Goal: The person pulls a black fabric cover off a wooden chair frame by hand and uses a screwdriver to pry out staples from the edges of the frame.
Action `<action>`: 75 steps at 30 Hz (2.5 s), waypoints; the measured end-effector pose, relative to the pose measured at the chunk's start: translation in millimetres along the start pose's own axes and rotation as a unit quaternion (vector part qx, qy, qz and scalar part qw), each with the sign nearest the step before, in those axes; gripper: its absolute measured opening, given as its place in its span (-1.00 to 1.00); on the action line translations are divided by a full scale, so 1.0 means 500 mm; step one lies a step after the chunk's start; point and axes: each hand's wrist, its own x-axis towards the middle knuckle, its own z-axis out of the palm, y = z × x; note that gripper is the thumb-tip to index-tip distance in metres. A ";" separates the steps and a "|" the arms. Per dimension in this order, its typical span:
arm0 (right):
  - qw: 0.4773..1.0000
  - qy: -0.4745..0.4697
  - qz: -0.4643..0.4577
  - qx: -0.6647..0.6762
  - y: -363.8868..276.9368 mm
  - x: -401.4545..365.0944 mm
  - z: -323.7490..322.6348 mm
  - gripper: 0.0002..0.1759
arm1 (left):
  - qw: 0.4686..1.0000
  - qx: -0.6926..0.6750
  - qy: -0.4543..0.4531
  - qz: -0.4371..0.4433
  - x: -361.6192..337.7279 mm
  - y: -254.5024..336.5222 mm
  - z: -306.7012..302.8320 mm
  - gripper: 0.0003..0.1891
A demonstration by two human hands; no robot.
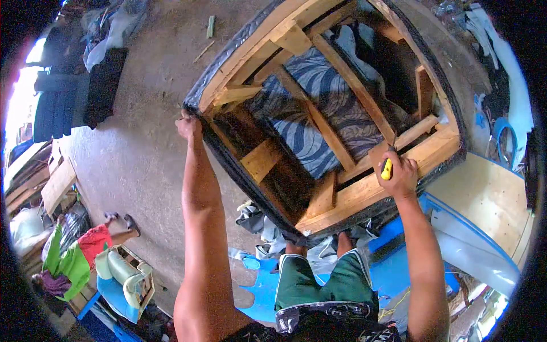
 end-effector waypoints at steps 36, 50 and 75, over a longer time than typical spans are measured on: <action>1.000 0.007 0.018 -0.014 0.006 -0.007 0.015 -0.65 | 0.990 0.049 -0.128 0.029 -0.032 0.068 -0.081 -0.18; 0.999 -0.026 0.022 -0.023 0.006 -0.005 0.017 -0.66 | 0.951 0.093 -0.036 0.294 -0.033 0.038 -0.082 -0.45; 0.995 -0.097 -0.030 0.004 0.010 -0.011 -0.002 -0.37 | 0.964 -0.223 0.143 -0.025 -0.142 0.069 -0.016 -0.75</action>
